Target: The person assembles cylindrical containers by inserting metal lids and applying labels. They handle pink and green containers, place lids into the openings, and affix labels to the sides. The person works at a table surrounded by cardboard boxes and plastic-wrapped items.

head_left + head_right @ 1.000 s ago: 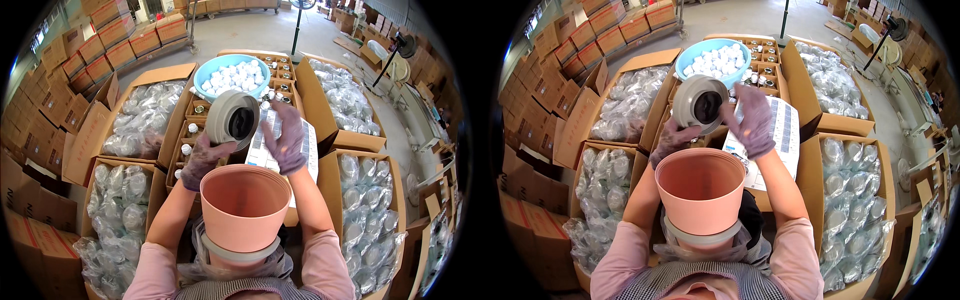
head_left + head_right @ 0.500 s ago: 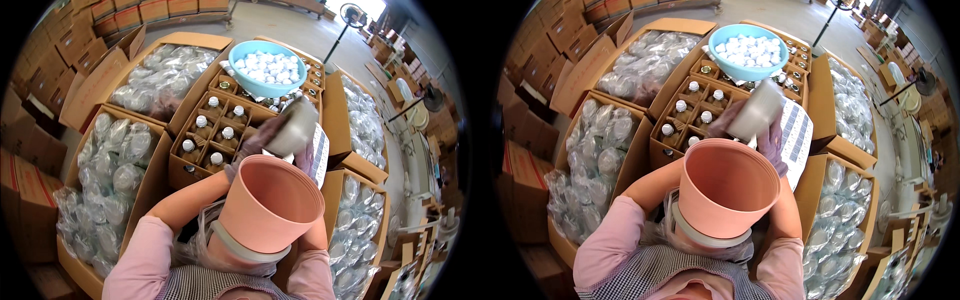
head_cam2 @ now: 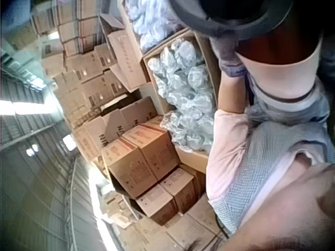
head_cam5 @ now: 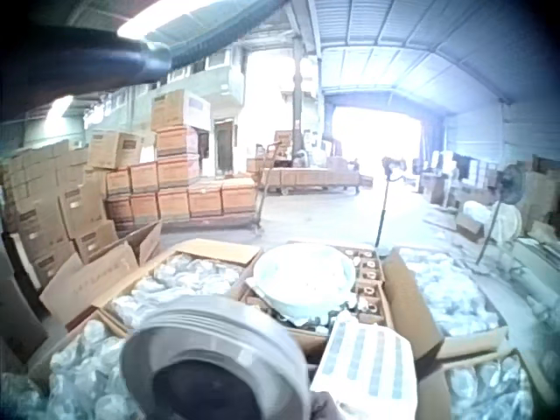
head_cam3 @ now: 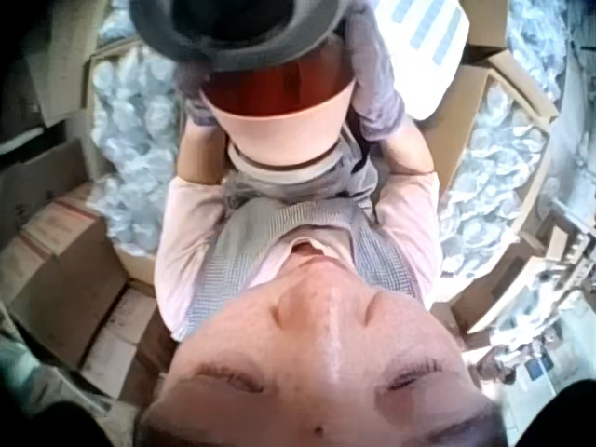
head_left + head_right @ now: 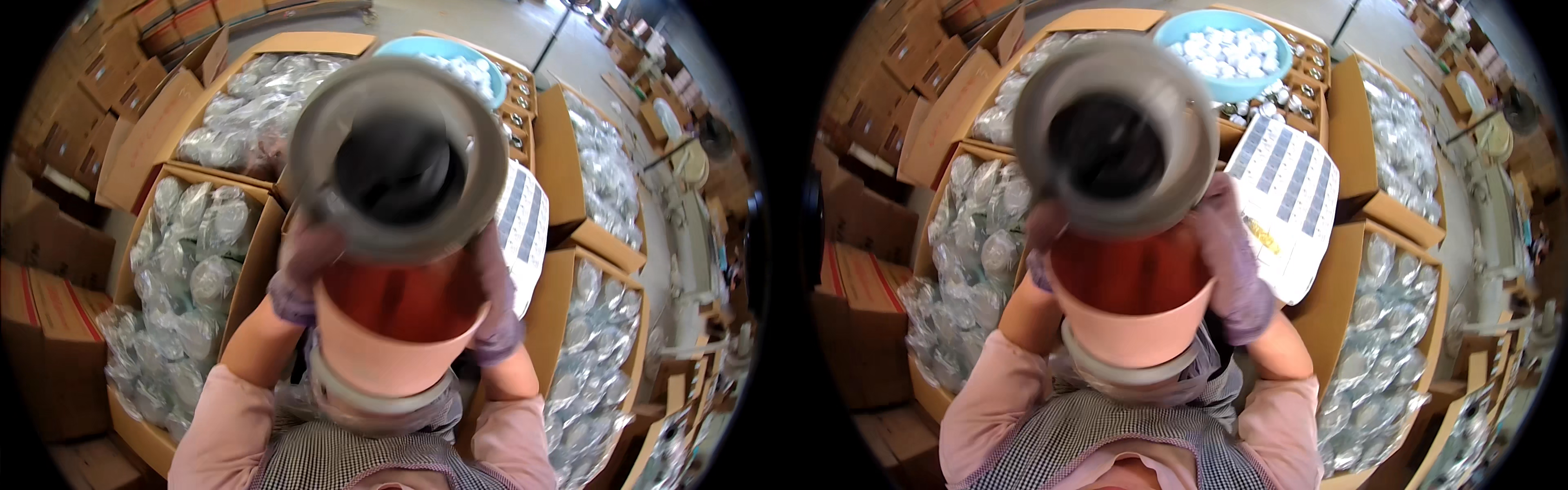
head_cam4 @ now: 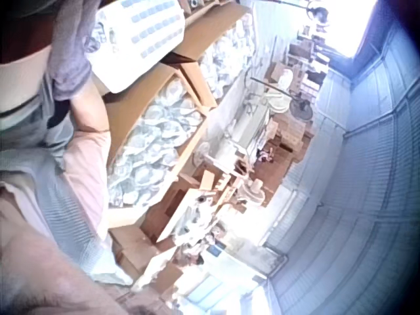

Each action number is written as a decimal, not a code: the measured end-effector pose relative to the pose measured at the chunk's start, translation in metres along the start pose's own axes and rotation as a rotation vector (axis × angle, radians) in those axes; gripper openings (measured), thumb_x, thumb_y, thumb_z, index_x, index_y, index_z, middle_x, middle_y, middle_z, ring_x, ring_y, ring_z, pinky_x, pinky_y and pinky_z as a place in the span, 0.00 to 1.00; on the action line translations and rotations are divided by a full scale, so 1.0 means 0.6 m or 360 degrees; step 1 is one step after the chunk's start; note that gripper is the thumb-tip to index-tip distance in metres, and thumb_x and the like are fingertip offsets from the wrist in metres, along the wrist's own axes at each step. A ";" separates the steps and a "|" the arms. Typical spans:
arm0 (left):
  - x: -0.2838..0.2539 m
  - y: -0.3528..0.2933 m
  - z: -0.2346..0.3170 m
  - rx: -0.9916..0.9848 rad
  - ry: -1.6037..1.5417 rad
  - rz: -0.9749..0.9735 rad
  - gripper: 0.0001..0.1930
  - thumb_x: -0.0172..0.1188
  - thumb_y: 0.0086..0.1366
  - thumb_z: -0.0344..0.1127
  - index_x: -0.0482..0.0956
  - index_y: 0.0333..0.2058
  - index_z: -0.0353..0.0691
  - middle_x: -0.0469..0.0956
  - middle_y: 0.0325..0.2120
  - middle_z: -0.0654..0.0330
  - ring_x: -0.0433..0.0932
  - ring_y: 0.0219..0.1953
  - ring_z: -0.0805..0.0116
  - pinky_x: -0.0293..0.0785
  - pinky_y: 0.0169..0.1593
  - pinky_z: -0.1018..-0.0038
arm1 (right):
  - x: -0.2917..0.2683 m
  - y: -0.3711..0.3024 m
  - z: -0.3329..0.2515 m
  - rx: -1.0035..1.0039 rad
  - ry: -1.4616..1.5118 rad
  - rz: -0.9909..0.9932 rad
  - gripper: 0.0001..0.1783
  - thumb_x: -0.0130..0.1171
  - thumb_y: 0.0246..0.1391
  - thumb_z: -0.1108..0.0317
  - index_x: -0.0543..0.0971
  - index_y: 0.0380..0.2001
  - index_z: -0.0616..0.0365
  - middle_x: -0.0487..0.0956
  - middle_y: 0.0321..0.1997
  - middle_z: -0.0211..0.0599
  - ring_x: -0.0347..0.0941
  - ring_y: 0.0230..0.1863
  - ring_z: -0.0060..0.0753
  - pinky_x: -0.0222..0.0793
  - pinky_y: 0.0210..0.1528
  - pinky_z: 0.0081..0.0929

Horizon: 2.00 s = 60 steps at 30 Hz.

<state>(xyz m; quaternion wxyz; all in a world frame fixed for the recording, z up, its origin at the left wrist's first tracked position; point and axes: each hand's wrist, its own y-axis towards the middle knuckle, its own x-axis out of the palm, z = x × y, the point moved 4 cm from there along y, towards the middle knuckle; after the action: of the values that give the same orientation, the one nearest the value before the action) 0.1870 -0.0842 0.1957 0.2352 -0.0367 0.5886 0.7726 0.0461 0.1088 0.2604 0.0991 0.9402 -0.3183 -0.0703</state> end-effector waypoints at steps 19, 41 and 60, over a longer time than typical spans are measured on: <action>-0.093 -0.104 -0.063 -0.1090 -0.0700 0.0493 0.24 0.59 0.67 0.32 0.67 0.60 0.39 0.75 0.51 0.53 0.78 0.49 0.63 0.78 0.51 0.67 | 0.019 0.096 0.404 0.0240 -0.2107 -0.1349 0.28 0.60 0.54 0.45 0.77 0.47 0.57 0.81 0.48 0.44 0.79 0.49 0.48 0.75 0.51 0.42; -0.145 -0.057 -0.150 -0.1534 -0.0079 -0.0269 0.16 0.52 0.70 0.32 0.79 0.53 0.36 0.79 0.51 0.58 0.75 0.53 0.67 0.67 0.59 0.72 | 0.141 0.211 0.300 -0.0227 -0.1936 -0.1160 0.23 0.52 0.65 0.51 0.76 0.54 0.57 0.82 0.50 0.46 0.81 0.47 0.45 0.78 0.46 0.40; 0.195 0.138 -0.054 -0.1708 -0.3468 -0.0562 0.38 0.49 0.70 0.63 0.62 0.67 0.40 0.70 0.61 0.49 0.74 0.59 0.54 0.72 0.64 0.58 | -0.052 0.114 -0.148 -0.1173 -0.0817 -0.0837 0.26 0.63 0.55 0.68 0.75 0.59 0.53 0.76 0.58 0.39 0.75 0.55 0.44 0.71 0.58 0.38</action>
<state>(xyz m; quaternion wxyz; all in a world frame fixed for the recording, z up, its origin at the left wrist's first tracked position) 0.0426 -0.0933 0.2206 0.6608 0.4567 -0.3213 0.5015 -0.0015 0.0871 0.3644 0.3213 0.8435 -0.0395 -0.4286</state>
